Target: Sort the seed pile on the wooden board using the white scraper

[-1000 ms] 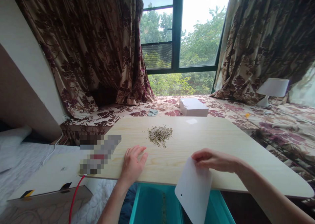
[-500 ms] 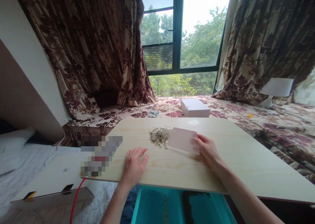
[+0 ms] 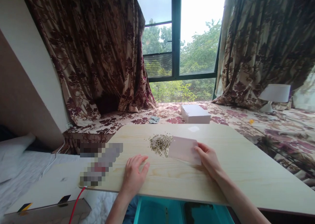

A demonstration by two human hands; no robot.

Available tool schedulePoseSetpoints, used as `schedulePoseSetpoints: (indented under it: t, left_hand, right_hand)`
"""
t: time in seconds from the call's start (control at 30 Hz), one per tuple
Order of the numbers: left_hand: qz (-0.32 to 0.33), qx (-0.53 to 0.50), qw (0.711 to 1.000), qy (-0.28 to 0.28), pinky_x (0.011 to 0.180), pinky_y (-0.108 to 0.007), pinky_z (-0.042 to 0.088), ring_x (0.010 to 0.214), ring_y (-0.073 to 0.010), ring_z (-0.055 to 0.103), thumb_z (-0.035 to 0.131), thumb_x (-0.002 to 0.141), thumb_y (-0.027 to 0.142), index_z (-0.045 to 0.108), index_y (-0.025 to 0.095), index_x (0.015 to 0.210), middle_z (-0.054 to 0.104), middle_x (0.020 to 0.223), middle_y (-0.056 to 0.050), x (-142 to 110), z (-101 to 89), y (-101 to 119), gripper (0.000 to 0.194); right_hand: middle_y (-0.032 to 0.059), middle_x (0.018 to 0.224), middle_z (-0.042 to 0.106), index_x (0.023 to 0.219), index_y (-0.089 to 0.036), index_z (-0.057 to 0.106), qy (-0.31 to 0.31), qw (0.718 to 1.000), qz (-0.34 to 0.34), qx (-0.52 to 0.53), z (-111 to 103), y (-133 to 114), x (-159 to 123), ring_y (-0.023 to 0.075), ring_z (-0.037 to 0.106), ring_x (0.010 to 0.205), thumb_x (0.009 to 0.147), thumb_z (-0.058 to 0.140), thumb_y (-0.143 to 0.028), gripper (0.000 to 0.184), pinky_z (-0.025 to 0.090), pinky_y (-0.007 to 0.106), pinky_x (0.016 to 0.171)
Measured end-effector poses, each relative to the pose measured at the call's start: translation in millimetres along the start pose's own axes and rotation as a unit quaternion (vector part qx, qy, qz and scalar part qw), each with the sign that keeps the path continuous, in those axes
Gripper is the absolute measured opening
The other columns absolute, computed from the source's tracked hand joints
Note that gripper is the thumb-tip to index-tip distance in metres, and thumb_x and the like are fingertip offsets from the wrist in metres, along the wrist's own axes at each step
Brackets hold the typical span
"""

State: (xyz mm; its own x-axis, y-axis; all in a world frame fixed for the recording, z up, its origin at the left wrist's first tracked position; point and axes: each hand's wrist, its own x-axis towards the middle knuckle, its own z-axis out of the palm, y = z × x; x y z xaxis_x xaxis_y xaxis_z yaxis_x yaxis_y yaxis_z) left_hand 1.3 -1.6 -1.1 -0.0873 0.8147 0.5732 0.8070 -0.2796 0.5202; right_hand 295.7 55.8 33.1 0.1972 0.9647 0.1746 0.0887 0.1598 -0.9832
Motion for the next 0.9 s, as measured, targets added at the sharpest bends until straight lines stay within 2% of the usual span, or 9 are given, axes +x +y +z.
schedulePoseSetpoints:
  t: [0.27,0.5,0.73,0.9]
  left_hand:
    - [-0.005,0.000,1.000,-0.004,0.097,-0.047,0.049,0.103,-0.0254,0.064,0.055,0.082,0.033,0.071,0.022,0.095,0.073,0.103,-0.008,0.6,-0.6,0.6,0.024]
    - [0.003,-0.004,1.000,0.000,0.095,-0.045,0.050,0.100,-0.0243,0.065,0.054,0.082,0.032,0.071,0.021,0.095,0.073,0.101,-0.008,0.7,-0.8,1.1,0.024]
    - [-0.002,-0.007,1.000,-0.010,0.096,-0.045,0.049,0.099,-0.0239,0.065,0.054,0.083,0.032,0.071,0.021,0.095,0.073,0.101,-0.008,0.8,-3.0,4.8,0.024]
    - [-0.010,-0.011,1.000,-0.022,0.097,-0.045,0.047,0.101,-0.0239,0.064,0.053,0.084,0.033,0.070,0.021,0.096,0.072,0.102,-0.007,0.7,-3.8,5.4,0.024]
  right_hand:
    - [0.0068,0.095,0.075,0.087,-0.019,0.073,0.002,1.000,0.006,-0.002,0.3,-2.3,-0.7,0.0240,0.068,0.079,0.067,0.062,-0.033,0.027,0.054,0.029,0.054]
    - [0.0064,0.087,0.075,0.086,-0.018,0.074,0.001,1.000,-0.002,0.012,-0.1,-1.2,-0.5,0.0237,0.068,0.075,0.067,0.062,-0.033,0.027,0.055,0.030,0.054]
    - [0.0081,0.091,0.075,0.090,-0.018,0.071,0.096,0.995,-0.008,0.037,-3.8,-0.9,4.5,0.0252,0.070,0.083,0.065,0.064,-0.037,0.032,0.058,0.033,0.068]
    - [0.0092,0.093,0.074,0.094,-0.017,0.069,0.084,0.994,0.001,0.064,-1.8,-0.4,4.7,0.0252,0.069,0.081,0.063,0.067,-0.040,0.038,0.057,0.034,0.065]
